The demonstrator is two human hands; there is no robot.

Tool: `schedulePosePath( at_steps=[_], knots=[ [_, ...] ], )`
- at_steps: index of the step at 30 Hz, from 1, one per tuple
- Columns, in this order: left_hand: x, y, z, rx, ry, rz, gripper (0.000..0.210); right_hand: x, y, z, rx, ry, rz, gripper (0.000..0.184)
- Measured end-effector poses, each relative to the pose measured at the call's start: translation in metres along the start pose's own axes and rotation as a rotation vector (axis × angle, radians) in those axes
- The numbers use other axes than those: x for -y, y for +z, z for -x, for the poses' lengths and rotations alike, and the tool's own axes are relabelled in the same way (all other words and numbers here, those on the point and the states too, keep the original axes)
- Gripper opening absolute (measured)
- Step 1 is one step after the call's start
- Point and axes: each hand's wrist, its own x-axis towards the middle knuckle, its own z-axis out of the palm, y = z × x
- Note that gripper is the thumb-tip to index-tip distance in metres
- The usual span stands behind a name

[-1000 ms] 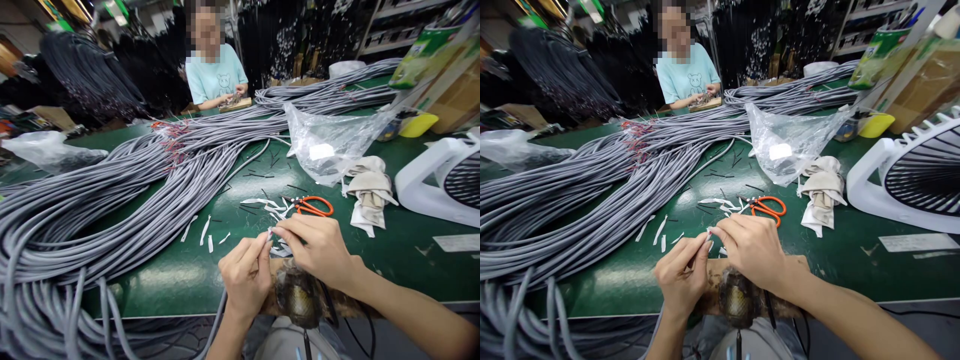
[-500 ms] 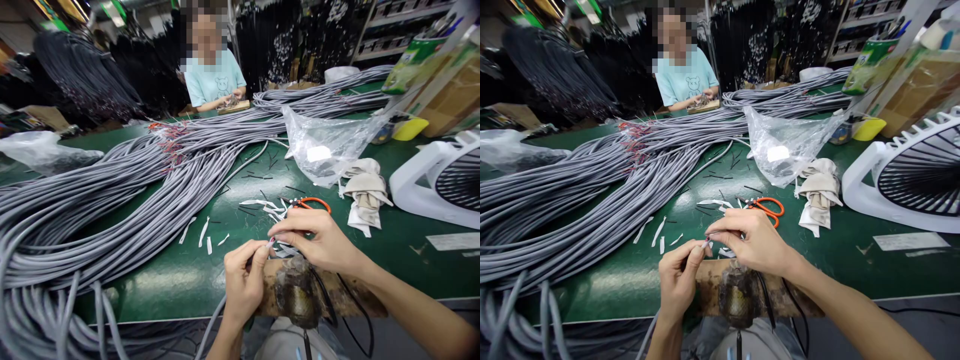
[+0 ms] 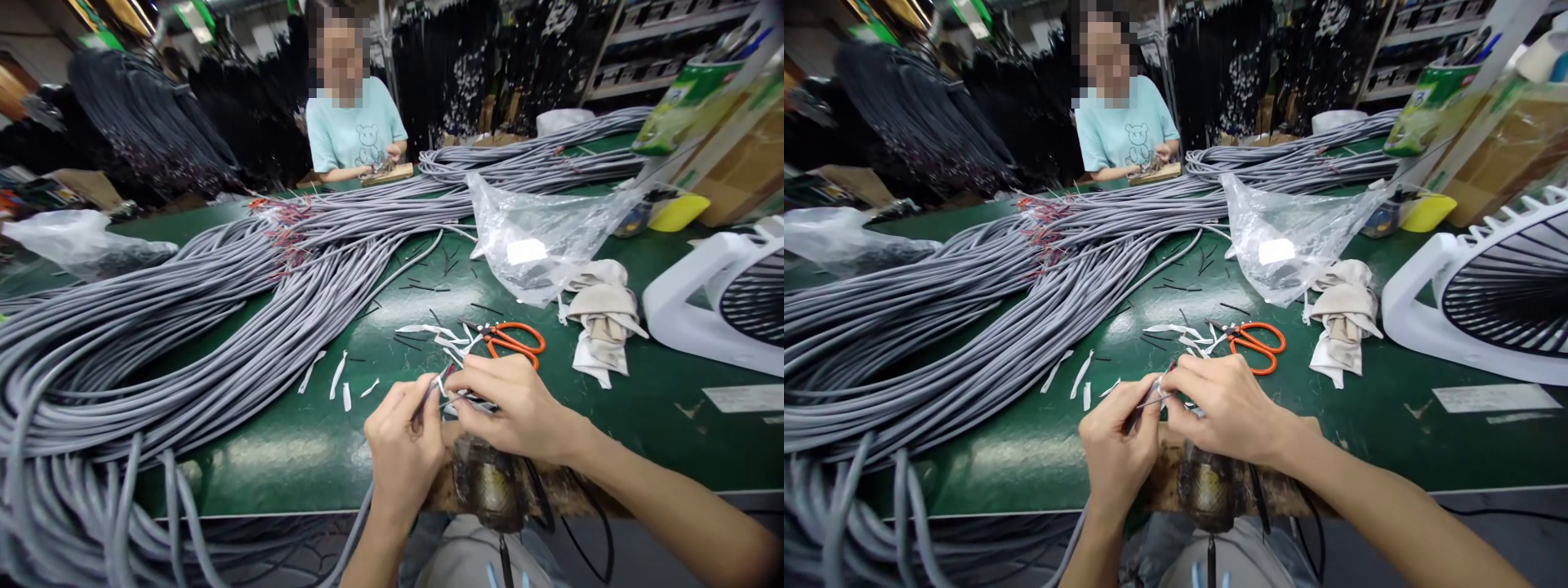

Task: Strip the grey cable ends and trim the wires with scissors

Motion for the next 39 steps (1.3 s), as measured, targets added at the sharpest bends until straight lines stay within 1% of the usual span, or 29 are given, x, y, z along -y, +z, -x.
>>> schedulePosePath(
  at_steps=[2, 3, 5, 7, 8, 9, 11, 12, 14, 16, 17, 18, 19, 20, 21, 22, 24, 25, 27, 28, 30, 32, 33, 35, 37, 39],
  knots=[
    [0.001, 0.001, 0.001, 0.039, 0.073, -0.027, 0.02, -0.002, 0.0, -0.002, -0.012, 0.067, -0.037, 0.013],
    [0.001, 0.001, 0.001, 0.071, 0.1, -0.019, 0.021, -0.004, 0.0, -0.003, -0.011, 0.141, -0.086, 0.012],
    [0.001, 0.0, 0.003, 0.118, 0.112, 0.039, 0.021, -0.009, -0.001, -0.007, 0.02, 0.35, -0.254, 0.012],
    [0.001, -0.002, 0.004, 0.114, 0.032, 0.133, 0.018, -0.014, -0.002, -0.009, 0.106, 0.554, -0.458, 0.012],
    [0.0, -0.004, 0.004, 0.105, -0.037, 0.187, 0.016, -0.016, -0.003, -0.01, 0.175, 0.619, -0.545, 0.012],
    [0.0, -0.005, 0.004, 0.101, -0.113, 0.242, 0.015, -0.017, -0.004, -0.01, 0.25, 0.653, -0.609, 0.011],
    [-0.001, -0.007, 0.002, 0.131, -0.256, 0.359, 0.02, -0.017, -0.006, -0.009, 0.372, 0.635, -0.66, 0.011],
    [-0.002, -0.008, 0.001, 0.155, -0.318, 0.421, 0.024, -0.016, -0.007, -0.009, 0.382, 0.599, -0.662, 0.011],
    [-0.003, -0.009, 0.0, 0.199, -0.415, 0.535, 0.03, -0.012, -0.008, -0.008, 0.309, 0.52, -0.635, 0.009],
    [-0.004, -0.01, -0.002, 0.23, -0.479, 0.609, 0.032, -0.009, -0.006, -0.007, 0.213, 0.413, -0.555, 0.024],
    [-0.005, -0.009, -0.002, 0.229, -0.491, 0.623, 0.031, -0.008, -0.004, -0.006, 0.178, 0.337, -0.496, 0.028],
    [-0.005, -0.009, -0.002, 0.222, -0.494, 0.622, 0.03, -0.008, -0.001, -0.005, 0.151, 0.25, -0.428, 0.024],
    [-0.005, -0.009, -0.002, 0.205, -0.491, 0.609, 0.029, -0.009, 0.003, -0.004, 0.124, 0.165, -0.352, 0.015],
    [-0.005, -0.008, -0.002, 0.183, -0.483, 0.588, 0.028, -0.01, 0.005, -0.002, 0.093, 0.093, -0.281, 0.011],
    [-0.005, -0.008, -0.002, 0.152, -0.47, 0.559, 0.026, -0.012, 0.008, -0.001, 0.066, 0.048, -0.22, 0.015],
    [-0.004, -0.007, -0.001, 0.121, -0.454, 0.53, 0.024, -0.014, 0.008, 0.0, 0.047, 0.032, -0.173, 0.019],
    [-0.002, -0.007, 0.0, 0.086, -0.435, 0.503, 0.022, -0.016, 0.007, -0.001, 0.025, 0.072, -0.128, 0.021],
    [-0.001, -0.008, 0.001, 0.09, -0.432, 0.511, 0.021, -0.017, 0.005, -0.002, 0.02, 0.106, -0.136, 0.02],
    [0.001, -0.009, 0.002, 0.147, -0.434, 0.549, 0.021, -0.016, 0.0, -0.004, 0.046, 0.165, -0.201, 0.011],
    [0.001, -0.01, 0.003, 0.187, -0.432, 0.561, 0.022, -0.015, -0.001, -0.005, 0.084, 0.173, -0.25, 0.012],
    [0.001, -0.011, 0.004, 0.247, -0.408, 0.541, 0.024, -0.014, -0.001, -0.007, 0.152, 0.153, -0.347, 0.02],
    [0.0, -0.01, 0.005, 0.249, -0.359, 0.45, 0.024, -0.012, 0.002, -0.007, 0.144, 0.152, -0.369, 0.01],
    [-0.001, -0.009, 0.005, 0.227, -0.321, 0.383, 0.023, -0.011, 0.003, -0.007, 0.118, 0.167, -0.354, 0.01],
    [-0.001, -0.006, 0.004, 0.16, -0.232, 0.219, 0.019, -0.009, 0.008, -0.006, 0.075, 0.216, -0.304, 0.02],
    [0.0, -0.003, 0.002, 0.078, -0.141, 0.063, 0.016, -0.007, 0.011, -0.005, 0.083, 0.251, -0.282, 0.024],
    [0.003, -0.001, 0.001, 0.009, -0.083, -0.044, 0.015, -0.005, 0.014, -0.003, 0.098, 0.281, -0.301, 0.025]
  ],
)
